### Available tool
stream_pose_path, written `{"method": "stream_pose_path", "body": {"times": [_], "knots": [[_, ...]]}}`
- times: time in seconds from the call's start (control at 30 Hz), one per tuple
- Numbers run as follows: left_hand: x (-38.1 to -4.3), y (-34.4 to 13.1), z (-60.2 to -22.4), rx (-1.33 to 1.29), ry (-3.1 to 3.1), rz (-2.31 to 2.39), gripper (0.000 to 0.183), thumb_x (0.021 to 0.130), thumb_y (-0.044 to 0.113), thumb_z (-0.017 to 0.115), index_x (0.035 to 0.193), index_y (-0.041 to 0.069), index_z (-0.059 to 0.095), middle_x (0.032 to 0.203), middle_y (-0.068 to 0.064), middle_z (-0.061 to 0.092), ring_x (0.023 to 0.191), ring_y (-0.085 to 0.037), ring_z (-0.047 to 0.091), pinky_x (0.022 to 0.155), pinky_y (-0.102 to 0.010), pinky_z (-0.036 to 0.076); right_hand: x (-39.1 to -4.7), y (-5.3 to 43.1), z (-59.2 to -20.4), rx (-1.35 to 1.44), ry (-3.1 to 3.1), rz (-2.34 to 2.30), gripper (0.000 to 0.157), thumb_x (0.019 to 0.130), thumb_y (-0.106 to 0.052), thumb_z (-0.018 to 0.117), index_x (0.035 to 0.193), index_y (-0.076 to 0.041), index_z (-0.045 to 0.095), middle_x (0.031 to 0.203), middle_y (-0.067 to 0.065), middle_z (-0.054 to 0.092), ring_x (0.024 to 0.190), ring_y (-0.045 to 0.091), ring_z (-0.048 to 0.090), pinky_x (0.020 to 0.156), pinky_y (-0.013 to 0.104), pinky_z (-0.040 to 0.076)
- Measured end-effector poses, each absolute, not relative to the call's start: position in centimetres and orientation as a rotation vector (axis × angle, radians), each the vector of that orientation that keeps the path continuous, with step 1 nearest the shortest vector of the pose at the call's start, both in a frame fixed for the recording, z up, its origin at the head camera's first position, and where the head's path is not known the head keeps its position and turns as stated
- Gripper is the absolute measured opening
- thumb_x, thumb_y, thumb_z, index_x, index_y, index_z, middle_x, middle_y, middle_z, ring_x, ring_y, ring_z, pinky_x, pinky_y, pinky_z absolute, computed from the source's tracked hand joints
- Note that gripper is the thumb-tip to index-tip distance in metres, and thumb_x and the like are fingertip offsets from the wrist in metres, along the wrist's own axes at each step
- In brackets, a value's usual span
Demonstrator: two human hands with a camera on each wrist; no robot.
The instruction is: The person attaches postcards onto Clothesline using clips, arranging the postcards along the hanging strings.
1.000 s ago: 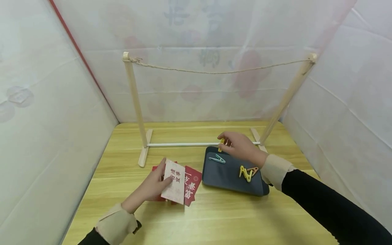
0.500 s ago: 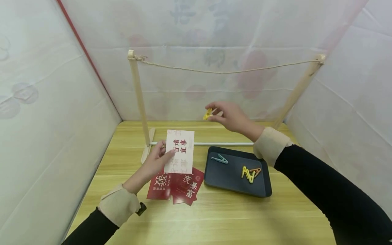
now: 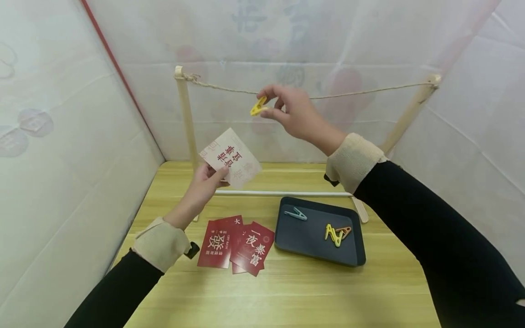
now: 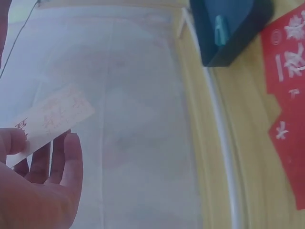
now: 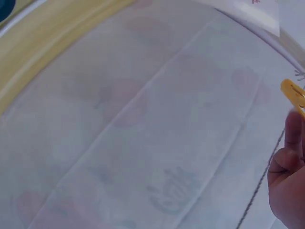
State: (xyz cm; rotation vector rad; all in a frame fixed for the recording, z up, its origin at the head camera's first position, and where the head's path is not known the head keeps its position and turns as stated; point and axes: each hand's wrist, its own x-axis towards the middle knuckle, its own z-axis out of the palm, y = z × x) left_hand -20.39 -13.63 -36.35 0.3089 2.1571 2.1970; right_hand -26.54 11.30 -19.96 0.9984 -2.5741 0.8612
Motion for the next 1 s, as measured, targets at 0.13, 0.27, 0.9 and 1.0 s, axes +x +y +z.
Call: {"method": "stream_pose_path", "body": {"times": [0.13, 0.27, 0.9, 1.0], "knots": [[-21.4, -13.6, -35.1, 0.329, 2.157, 2.231, 0.040, 0.106, 0.017, 0.049, 0.144, 0.007, 0.040, 0.135, -0.016, 0.057, 0.109, -0.024, 0.064, 0.093, -0.042, 0.056, -26.6, 10.4, -18.6, 0.979, -2.537, 0.868, 0.031, 0.096, -0.024, 0.067, 0.126, -0.014, 0.061, 0.114, -0.003, 0.065, 0.072, 0.014, 0.052, 0.063, 0.027, 0.042], [-22.0, -13.5, -34.4, 0.311, 2.159, 2.255, 0.040, 0.106, 0.019, 0.049, 0.144, 0.009, 0.040, 0.136, -0.014, 0.057, 0.112, -0.025, 0.063, 0.096, -0.044, 0.055, -26.8, 9.8, -17.7, 0.956, -2.501, 0.916, 0.031, 0.096, -0.026, 0.067, 0.123, -0.012, 0.063, 0.112, -0.003, 0.067, 0.072, 0.013, 0.054, 0.063, 0.026, 0.043], [-23.0, -13.3, -32.7, 0.286, 2.170, 2.343, 0.039, 0.105, 0.017, 0.051, 0.143, 0.015, 0.041, 0.132, -0.012, 0.060, 0.105, -0.019, 0.064, 0.092, -0.042, 0.056, -27.8, 8.1, -15.8, 0.902, -2.414, 1.077, 0.025, 0.092, -0.026, 0.072, 0.110, -0.009, 0.073, 0.096, 0.000, 0.074, 0.076, 0.009, 0.066, 0.073, 0.022, 0.055], [-23.3, -13.4, -32.4, 0.308, 2.189, 2.347, 0.038, 0.104, 0.017, 0.052, 0.141, 0.015, 0.043, 0.131, -0.012, 0.061, 0.105, -0.019, 0.065, 0.090, -0.038, 0.057, -28.0, 7.6, -15.5, 0.877, -2.445, 1.048, 0.024, 0.092, -0.027, 0.072, 0.109, -0.010, 0.074, 0.095, 0.000, 0.074, 0.077, 0.010, 0.066, 0.073, 0.021, 0.054]]}}
